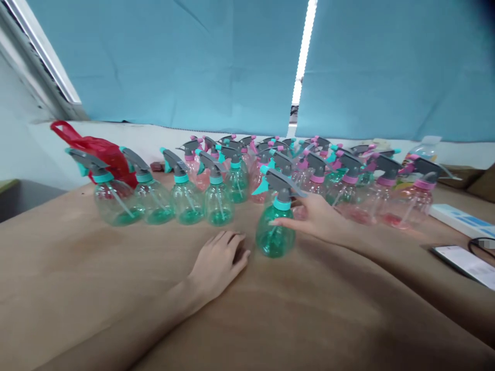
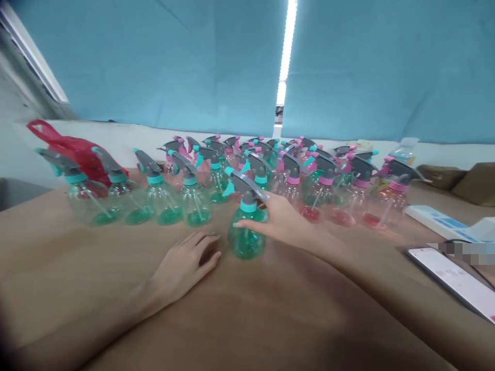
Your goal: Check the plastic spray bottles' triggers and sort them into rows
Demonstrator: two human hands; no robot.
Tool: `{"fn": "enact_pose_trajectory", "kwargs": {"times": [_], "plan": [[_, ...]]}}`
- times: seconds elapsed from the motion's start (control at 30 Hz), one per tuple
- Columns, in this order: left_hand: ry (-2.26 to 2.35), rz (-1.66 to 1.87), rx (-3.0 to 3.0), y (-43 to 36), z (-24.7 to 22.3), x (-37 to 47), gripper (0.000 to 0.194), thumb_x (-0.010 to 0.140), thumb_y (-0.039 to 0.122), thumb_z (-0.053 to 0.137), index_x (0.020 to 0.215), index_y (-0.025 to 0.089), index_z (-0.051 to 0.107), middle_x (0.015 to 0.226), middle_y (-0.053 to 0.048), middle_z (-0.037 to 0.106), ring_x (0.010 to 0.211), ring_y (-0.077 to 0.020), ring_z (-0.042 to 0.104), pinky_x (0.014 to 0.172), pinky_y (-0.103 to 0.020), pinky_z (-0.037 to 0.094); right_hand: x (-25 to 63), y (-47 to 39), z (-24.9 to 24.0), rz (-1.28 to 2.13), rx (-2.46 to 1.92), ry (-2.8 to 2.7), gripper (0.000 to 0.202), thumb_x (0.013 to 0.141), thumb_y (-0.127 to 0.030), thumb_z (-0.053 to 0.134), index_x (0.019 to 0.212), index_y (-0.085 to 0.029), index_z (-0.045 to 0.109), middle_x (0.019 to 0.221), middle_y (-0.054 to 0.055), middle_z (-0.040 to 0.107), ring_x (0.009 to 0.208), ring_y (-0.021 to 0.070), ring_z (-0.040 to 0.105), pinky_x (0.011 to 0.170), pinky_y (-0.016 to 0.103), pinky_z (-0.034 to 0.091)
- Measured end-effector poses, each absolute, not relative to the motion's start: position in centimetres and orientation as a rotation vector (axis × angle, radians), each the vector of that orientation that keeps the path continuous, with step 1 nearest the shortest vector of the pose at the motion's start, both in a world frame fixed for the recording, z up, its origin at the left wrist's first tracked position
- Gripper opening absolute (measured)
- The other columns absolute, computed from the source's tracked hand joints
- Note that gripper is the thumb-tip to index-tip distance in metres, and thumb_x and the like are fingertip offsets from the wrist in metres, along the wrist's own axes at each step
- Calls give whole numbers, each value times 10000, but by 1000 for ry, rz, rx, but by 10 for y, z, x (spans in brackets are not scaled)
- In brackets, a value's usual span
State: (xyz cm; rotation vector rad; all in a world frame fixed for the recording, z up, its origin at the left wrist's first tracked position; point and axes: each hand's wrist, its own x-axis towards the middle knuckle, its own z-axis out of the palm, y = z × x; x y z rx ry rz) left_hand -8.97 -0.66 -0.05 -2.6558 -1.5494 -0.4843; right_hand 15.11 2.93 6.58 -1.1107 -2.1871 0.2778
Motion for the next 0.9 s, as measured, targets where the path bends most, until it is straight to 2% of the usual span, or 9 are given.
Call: {"fn": "enact_pose_trajectory", "kwargs": {"times": [0.13, 0.33, 0.5, 0.73, 0.9], "plan": [[-1590, -515, -2623, -2, -1, -105, 203, 927, 266, 477, 1067, 169, 588, 1118, -92, 622, 1014, -271, 599, 870, -407, 479, 123, 53, 58, 153, -1065, -2169, 513, 762, -575, 629, 1056, -158, 584, 850, 73, 688, 766, 247, 646, 658, 368, 496], [-1586, -538, -2637, -1, -1, -104, 191, 908, 258, 506, 1060, 177, 588, 1096, -86, 614, 1025, -271, 578, 871, -401, 476, 99, 76, 56, 128, -1123, -2135, 517, 793, -580, 585, 1093, -161, 551, 843, 73, 667, 770, 246, 632, 668, 353, 488], [-1609, -548, -2625, 0, -3, -104, 208, 905, 262, 519, 1079, 166, 582, 1137, -101, 596, 1045, -285, 569, 893, -429, 466, 94, 86, 53, 105, -1196, -2091, 461, 817, -570, 560, 1009, -150, 556, 864, 107, 660, 758, 261, 621, 656, 363, 480], [-1626, -562, -2648, 2, -3, -107, 246, 919, 256, 533, 1127, 134, 585, 1174, -114, 573, 1080, -285, 554, 925, -425, 452, 89, 86, 54, 70, -1261, -2110, 531, 870, -524, 507, 1160, -80, 501, 872, 153, 661, 769, 290, 628, 644, 358, 464], [-1628, -565, -2663, 2, -3, -107, 263, 928, 281, 518, 1147, 148, 577, 1201, -114, 566, 1097, -289, 548, 929, -441, 452, 84, 92, 53, 67, -1300, -2088, 495, 886, -469, 507, 1183, -74, 480, 769, 130, 658, 681, 287, 628, 573, 333, 432]]}}
